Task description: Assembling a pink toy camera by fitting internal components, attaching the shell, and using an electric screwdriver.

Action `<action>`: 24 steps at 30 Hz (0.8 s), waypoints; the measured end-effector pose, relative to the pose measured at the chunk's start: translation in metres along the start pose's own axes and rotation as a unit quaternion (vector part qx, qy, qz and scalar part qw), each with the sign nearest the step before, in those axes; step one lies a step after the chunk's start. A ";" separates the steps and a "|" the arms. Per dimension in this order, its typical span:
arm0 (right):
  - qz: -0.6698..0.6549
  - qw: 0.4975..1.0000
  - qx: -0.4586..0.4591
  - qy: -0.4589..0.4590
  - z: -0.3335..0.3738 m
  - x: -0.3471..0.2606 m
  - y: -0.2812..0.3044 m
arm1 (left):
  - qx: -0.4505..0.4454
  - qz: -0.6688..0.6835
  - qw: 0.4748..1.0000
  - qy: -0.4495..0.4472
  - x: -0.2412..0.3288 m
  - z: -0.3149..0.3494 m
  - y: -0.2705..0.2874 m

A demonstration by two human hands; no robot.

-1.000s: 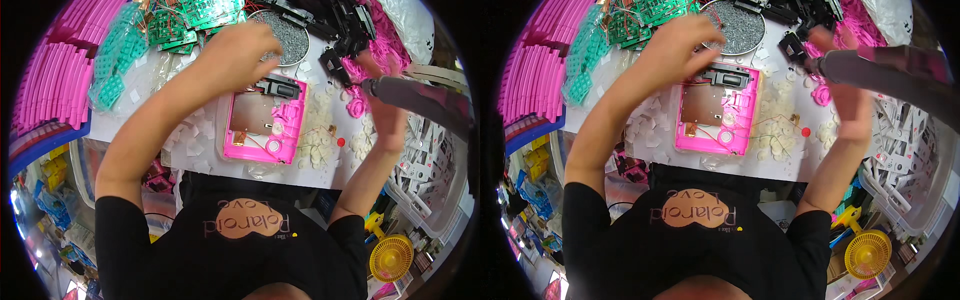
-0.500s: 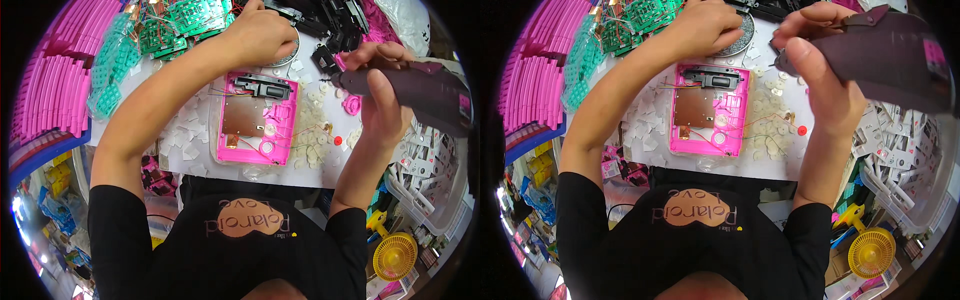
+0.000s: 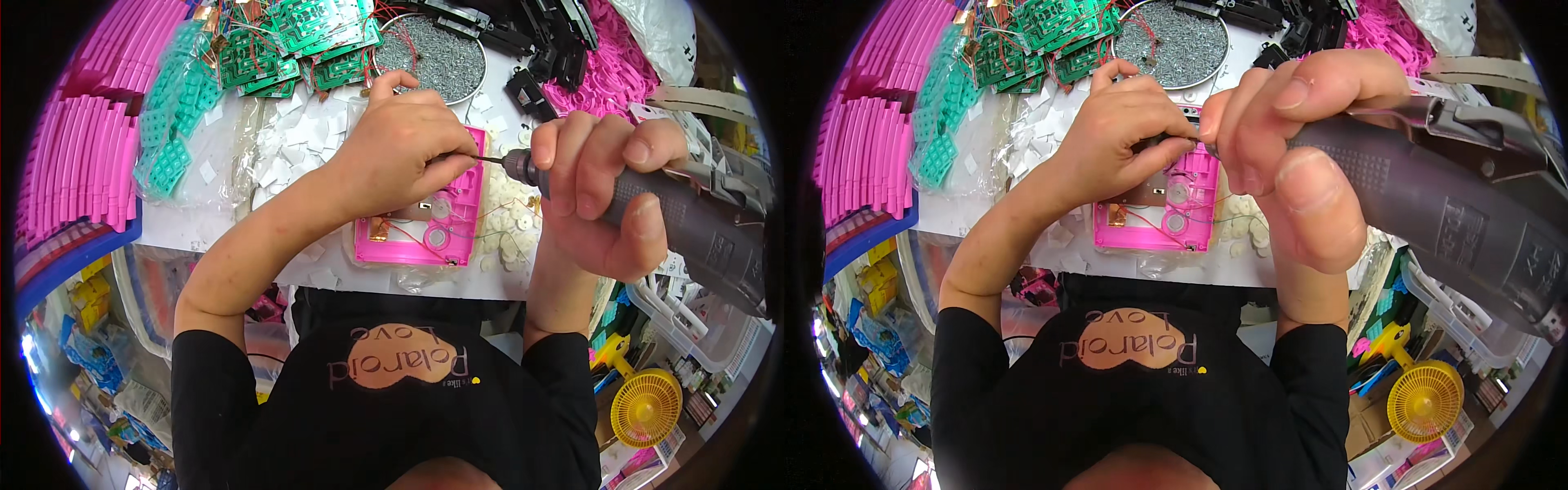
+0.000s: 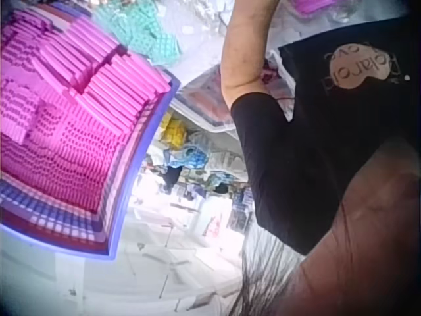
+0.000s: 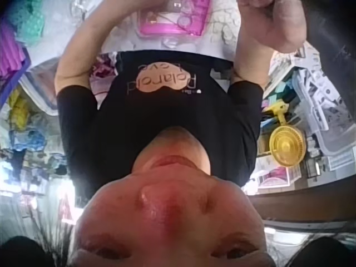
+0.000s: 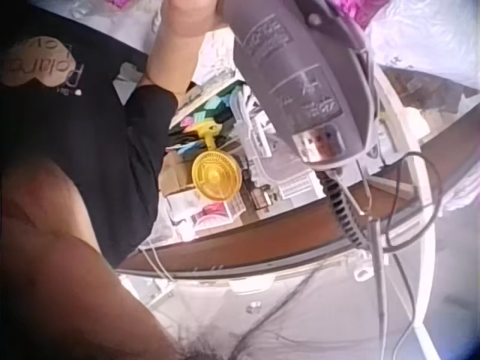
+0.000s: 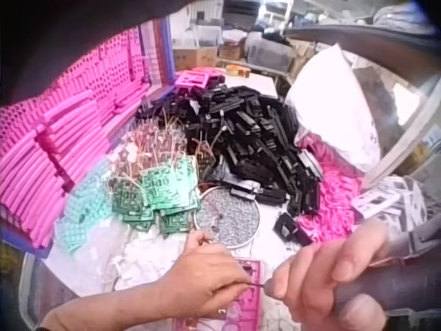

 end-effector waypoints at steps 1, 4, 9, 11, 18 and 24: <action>-0.003 1.000 0.001 0.002 0.000 0.001 0.000 | 0.007 -0.007 1.000 -0.006 0.000 -0.001 0.000; -0.015 1.000 0.005 0.008 0.000 0.005 0.004 | 0.023 -0.047 0.998 -0.021 0.000 -0.002 0.000; -0.041 0.999 0.021 0.011 -0.001 0.004 0.009 | 0.037 -0.097 0.994 -0.025 0.002 -0.006 0.000; -0.046 0.999 0.018 0.011 -0.003 0.000 0.011 | 0.043 -0.095 0.994 -0.018 0.000 -0.006 -0.001; -0.025 1.000 0.013 0.000 -0.002 0.007 0.006 | 0.024 -0.117 0.993 -0.022 -0.002 -0.006 -0.004; -0.006 0.995 0.102 0.013 0.001 0.027 0.014 | 0.000 -0.178 0.983 0.053 0.002 -0.003 -0.002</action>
Point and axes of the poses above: each hand's wrist, its own z-axis away from the middle knuckle, its own y-axis out of the back of the hand, x = y × z, the point moved 3 cm from there along -z, towards the middle knuckle, and after that the axes turned 1 degree about -z, right-handed, at the moved point
